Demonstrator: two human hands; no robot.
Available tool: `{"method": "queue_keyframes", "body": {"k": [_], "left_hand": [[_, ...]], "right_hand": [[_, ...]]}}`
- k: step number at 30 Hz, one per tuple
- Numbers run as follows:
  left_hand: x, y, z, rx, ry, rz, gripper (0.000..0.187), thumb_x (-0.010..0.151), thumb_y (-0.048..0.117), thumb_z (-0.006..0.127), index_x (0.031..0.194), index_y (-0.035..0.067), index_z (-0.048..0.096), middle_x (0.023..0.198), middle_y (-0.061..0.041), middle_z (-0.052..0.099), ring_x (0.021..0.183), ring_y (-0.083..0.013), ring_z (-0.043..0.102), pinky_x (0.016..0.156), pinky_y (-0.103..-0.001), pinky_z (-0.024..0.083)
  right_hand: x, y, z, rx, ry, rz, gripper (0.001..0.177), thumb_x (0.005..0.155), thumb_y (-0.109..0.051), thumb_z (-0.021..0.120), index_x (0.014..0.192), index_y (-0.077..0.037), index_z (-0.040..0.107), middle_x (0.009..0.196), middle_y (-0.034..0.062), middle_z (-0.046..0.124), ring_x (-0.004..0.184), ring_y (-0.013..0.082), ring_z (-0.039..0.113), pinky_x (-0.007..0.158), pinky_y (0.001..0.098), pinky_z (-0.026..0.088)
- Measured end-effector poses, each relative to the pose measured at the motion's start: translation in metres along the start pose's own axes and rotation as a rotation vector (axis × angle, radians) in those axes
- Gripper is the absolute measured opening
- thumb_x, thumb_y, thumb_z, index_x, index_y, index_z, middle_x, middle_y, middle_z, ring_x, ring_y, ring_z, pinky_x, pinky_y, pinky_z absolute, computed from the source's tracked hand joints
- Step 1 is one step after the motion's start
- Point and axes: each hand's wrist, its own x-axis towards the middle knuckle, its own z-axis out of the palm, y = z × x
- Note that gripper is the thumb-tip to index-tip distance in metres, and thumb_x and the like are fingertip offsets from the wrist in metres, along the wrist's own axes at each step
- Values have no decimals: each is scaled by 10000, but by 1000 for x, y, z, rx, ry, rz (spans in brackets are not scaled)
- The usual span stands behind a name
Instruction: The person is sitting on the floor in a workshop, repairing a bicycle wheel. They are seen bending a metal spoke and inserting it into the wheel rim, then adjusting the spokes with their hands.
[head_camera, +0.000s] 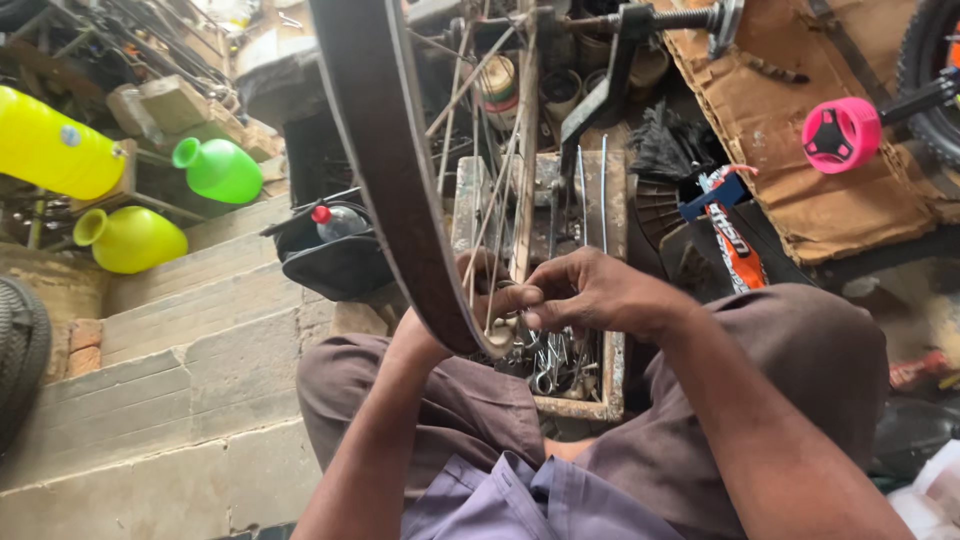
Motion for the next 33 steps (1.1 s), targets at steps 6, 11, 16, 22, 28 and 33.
{"method": "queue_keyframes", "body": {"k": [6, 11, 16, 22, 28, 33], "left_hand": [[5, -9, 8, -923, 101, -630, 618, 1023, 531, 527, 1384, 32, 568, 1138, -134, 685, 912, -158, 653, 748, -300, 571], [3, -14, 2, -1153, 213, -496, 729, 1007, 541, 564, 1509, 24, 455, 1290, -139, 686, 1053, -175, 678, 865, -325, 567], [18, -35, 30, -1263, 308, -472, 606, 992, 384, 648, 1427, 0, 474, 1311, -113, 655, 1127, -210, 679, 930, -408, 583], [13, -49, 71, -1154, 168, -565, 485, 1049, 332, 497, 1441, 45, 507, 1241, -26, 664, 1110, -113, 662, 956, -295, 552], [12, -50, 63, -1068, 206, -499, 412, 1094, 279, 573, 1389, -7, 614, 1113, -63, 674, 969, -106, 596, 869, -280, 493], [-1, -58, 56, -1084, 262, -774, 473, 1117, 355, 521, 1270, -73, 653, 1034, -167, 706, 915, -235, 669, 858, -377, 565]], "right_hand": [[11, 4, 15, -278, 214, -169, 218, 841, -229, 840, 936, -34, 818, 778, 20, 781, 708, 95, 691, 632, 259, 551], [10, 5, 1, 116, 415, -331, 171, 903, -88, 762, 1057, -14, 765, 870, 78, 772, 760, 143, 714, 682, 289, 606], [28, 13, -15, 573, 423, -388, 564, 732, 19, 745, 1285, -2, 633, 1046, 128, 721, 900, 170, 770, 795, 284, 658], [52, 25, 12, 423, 384, -102, 662, 817, -394, 808, 1350, -50, 620, 983, 104, 716, 710, 189, 525, 557, 287, 433], [54, 27, 14, 230, 299, -360, 839, 779, -652, 805, 1236, 48, 733, 1022, 108, 792, 1019, 209, 746, 905, 302, 593], [52, 28, 10, 147, 612, -255, 929, 736, -734, 709, 1310, -8, 628, 1090, 137, 721, 1039, 215, 731, 835, 369, 657]]}}
